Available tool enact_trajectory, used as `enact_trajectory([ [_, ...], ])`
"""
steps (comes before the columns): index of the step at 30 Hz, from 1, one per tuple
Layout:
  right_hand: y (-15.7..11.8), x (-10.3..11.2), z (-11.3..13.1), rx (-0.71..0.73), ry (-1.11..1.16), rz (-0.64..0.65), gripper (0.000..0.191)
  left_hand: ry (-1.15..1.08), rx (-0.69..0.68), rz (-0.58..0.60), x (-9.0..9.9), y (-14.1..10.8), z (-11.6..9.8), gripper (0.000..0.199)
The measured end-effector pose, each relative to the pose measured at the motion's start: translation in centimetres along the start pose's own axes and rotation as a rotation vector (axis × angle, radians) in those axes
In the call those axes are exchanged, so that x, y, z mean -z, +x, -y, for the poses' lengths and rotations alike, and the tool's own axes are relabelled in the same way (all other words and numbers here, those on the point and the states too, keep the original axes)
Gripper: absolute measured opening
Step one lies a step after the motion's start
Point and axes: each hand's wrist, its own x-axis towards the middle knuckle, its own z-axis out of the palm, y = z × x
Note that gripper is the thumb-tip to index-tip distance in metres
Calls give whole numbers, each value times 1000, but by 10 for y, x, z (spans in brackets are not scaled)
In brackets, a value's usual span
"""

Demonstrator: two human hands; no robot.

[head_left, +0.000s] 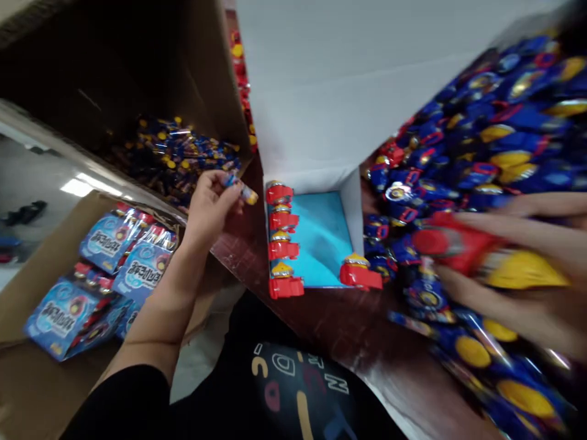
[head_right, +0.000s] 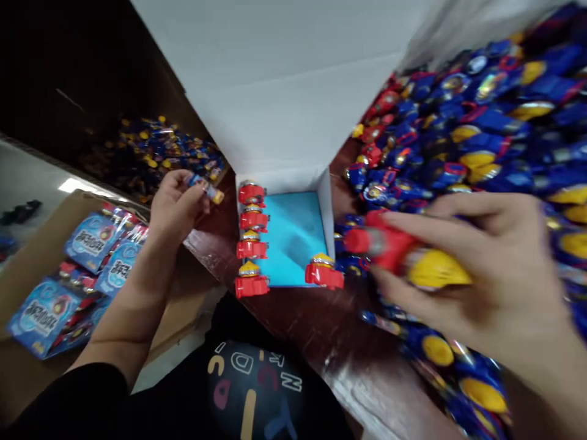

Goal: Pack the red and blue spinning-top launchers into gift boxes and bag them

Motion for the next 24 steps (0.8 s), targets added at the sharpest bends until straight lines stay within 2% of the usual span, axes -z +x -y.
enact_trajectory([
  [1,6,-3,19,70,15,26,54,-178,49,137,-8,-22,-16,39],
  [3,16,-17,44,194,68,98,52,-394,173,363,-21,-61,-45,41],
  [4,20,-25,51,222,107,127,53,-454,228,435,-26,-76,-56,39],
  [6,23,-38,58,222,183,164,52,-518,302,506,-34,-94,-68,31],
  [9,22,-44,59,183,275,122,41,-540,326,615,-39,-103,-69,30],
  [12,19,-42,60,146,300,89,32,-485,337,759,-39,-105,-67,37],
  [15,12,-40,61,134,292,105,31,-443,312,798,-39,-106,-71,43],
  [17,7,-40,62,144,288,110,35,-360,200,790,-39,-105,-75,40],
  [18,5,-39,63,142,284,116,37,-281,91,779,-39,-105,-76,37],
  [22,1,-38,68,142,353,137,40,105,-549,672,-39,-102,-69,35],
  [24,1,-40,71,92,458,157,39,232,-780,605,-41,-102,-62,39],
])
